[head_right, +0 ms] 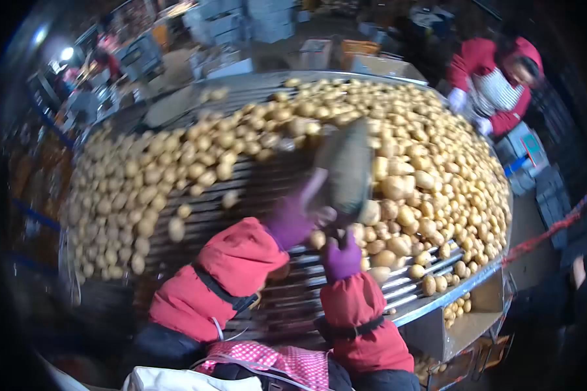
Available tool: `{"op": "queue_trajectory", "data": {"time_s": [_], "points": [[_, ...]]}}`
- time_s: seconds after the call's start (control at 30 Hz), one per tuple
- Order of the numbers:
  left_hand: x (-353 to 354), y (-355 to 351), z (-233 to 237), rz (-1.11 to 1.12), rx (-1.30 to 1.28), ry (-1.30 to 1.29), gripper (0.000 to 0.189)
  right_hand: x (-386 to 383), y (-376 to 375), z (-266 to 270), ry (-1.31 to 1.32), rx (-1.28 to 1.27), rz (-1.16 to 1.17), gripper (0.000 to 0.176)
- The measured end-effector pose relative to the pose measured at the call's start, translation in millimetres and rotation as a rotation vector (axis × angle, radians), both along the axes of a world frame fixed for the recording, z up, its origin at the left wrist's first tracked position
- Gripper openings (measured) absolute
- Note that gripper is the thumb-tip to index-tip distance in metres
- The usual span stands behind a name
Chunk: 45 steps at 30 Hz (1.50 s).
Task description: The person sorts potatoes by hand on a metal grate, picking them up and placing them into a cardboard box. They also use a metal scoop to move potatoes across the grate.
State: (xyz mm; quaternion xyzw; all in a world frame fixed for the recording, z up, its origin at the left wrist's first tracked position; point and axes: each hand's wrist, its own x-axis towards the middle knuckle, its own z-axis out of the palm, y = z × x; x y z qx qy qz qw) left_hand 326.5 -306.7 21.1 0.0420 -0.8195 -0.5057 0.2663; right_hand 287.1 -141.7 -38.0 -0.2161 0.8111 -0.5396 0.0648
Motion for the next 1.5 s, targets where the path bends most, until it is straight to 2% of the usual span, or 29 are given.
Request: {"op": "queue_trajectory", "data": {"time_s": [0.03, 0.1, 0.17, 0.2, 0.23, 0.3, 0.33, 0.37, 0.4, 0.47, 0.5, 0.53, 0.57, 0.63, 0.67, 0.73, 0.8, 0.9, 0.93, 0.97, 1.03, 1.1, 1.13, 1.23, 1.27, 1.3, 1.37, 1.43, 1.5], "points": [[18.9, 5.5, 6.4, -0.046, -0.072, 0.09, 0.085, 18.4, -0.8, 15.5, -0.18, -0.088, -0.062, 0.04], [83.2, 13.7, 65.5, 0.181, -0.339, -0.109, 0.089, 43.0, -0.5, 9.3, -0.522, -0.489, 0.156, 0.04], [133.2, 11.1, 65.2, 0.322, -0.245, -0.08, 0.087, 73.7, -17.1, 38.7, -0.529, -0.34, 0.274, 0.037], [169.0, 8.7, 65.2, 0.382, -0.198, -0.071, 0.085, 93.7, -26.7, 48.8, -0.522, -0.318, 0.441, 0.035], [201.2, 6.9, 65.2, 0.433, -0.154, -0.053, 0.083, 108.0, -35.6, 42.4, -0.471, -0.304, 0.641, 0.032], [273.8, 9.1, 52.7, 0.634, -0.064, 0.079, 0.085, 157.3, -50.1, 37.3, -0.393, -0.143, 0.787, 0.032], [313.5, 13.0, 52.7, 0.756, -0.045, 0.011, 0.09, 176.8, -58.7, 26.3, -0.049, -0.125, 0.978, 0.034], [353.0, 16.4, 52.7, 0.869, -0.019, -0.061, 0.096, 206.0, -67.8, 26.4, 0.21, -0.092, 1.035, 0.037], [390.8, 18.0, 47.5, 0.902, -0.019, -0.088, 0.1, 232.4, -75.8, 38.9, -0.342, 0.201, 1.185, 0.039], [443.1, 31.4, 53.7, 0.998, 0.012, -0.212, 0.101, 280.4, -99.2, 22.3, -0.051, 0.377, 1.356, 0.047], [468.3, 35.2, 47.6, 1.009, 0.086, -0.253, 0.103, 307.4, -114.5, 2.5, -0.261, 0.232, 1.434, 0.042], [482.3, 37.4, 38.9, 1.049, 0.181, -0.26, 0.104, 315.9, -111.3, -14.2, -0.106, 0.297, 1.425, 0.038], [491.6, 35.9, 26.4, 1.084, 0.277, -0.266, 0.106, 321.3, -110.4, 16.3, 0.048, 0.36, 1.408, 0.035], [493.6, 25.4, 9.2, 1.055, 0.113, -0.37, 0.106, 320.4, -104.7, 9.4, 0.182, 0.336, 1.324, 0.032], [485.2, 19.1, 6.8, 1.023, 0.03, -0.417, 0.106, 314.1, -101.2, 5.3, 0.248, 0.331, 1.264, 0.03], [443.1, 12.4, 9.4, 0.928, 0.161, -0.414, 0.107, 277.6, -85.9, -1.9, 0.277, 0.381, 1.17, 0.032], [394.5, 5.0, 3.5, 0.808, 0.02, -0.404, 0.111, 242.9, -62.3, 2.5, 0.344, 0.413, 0.993, 0.036], [305.5, 9.4, -5.8, 0.654, -0.171, -0.404, 0.113, 174.2, -21.6, -9.0, 0.165, 0.358, 0.817, 0.037], [270.6, 13.0, -14.1, 0.597, -0.153, -0.371, 0.11, 156.6, -9.7, 29.0, 0.143, 0.555, 0.728, 0.034], [235.3, 19.1, -9.2, 0.541, -0.127, -0.363, 0.105, 132.1, 7.2, 16.6, 0.19, 0.557, 0.697, 0.028], [172.3, 27.9, 2.1, 0.311, 0.118, -0.206, 0.099, 92.6, 32.3, 21.3, 0.163, 0.435, 0.5, 0.022], [143.7, 37.1, 10.2, 0.185, 0.066, -0.12, 0.091, 71.2, 57.1, 36.2, 0.247, 0.471, 0.291, 0.022], [134.3, 41.7, 14.8, 0.132, 0.042, -0.078, 0.087, 65.8, 68.3, 31.8, 0.148, 0.416, 0.244, 0.028], [169.8, 50.9, 36.2, 0.108, 0.229, 0.013, 0.075, 82.2, 84.3, 32.4, 0.04, 0.075, 0.356, 0.036], [187.5, 51.6, 44.7, 0.124, 0.267, 0.053, 0.07, 89.7, 85.1, 27.3, -0.049, 0.075, 0.457, 0.045], [211.2, 50.0, 47.3, 0.176, 0.279, 0.105, 0.064, 100.4, 83.4, 24.1, -0.046, 0.086, 0.527, 0.042], [274.5, 23.3, 8.6, 0.438, 0.361, -0.018, 0.062, 122.7, 73.2, 19.8, -0.036, 0.111, 0.663, 0.035], [330.9, -10.1, -31.9, 0.694, 0.446, -0.147, 0.06, 135.3, 66.7, 23.0, 0.124, 0.218, 0.698, 0.033], [352.2, -28.0, -38.2, 0.648, 0.911, -0.172, 0.072, 142.6, 61.8, 27.3, 0.307, 0.397, 0.704, 0.034]]}}
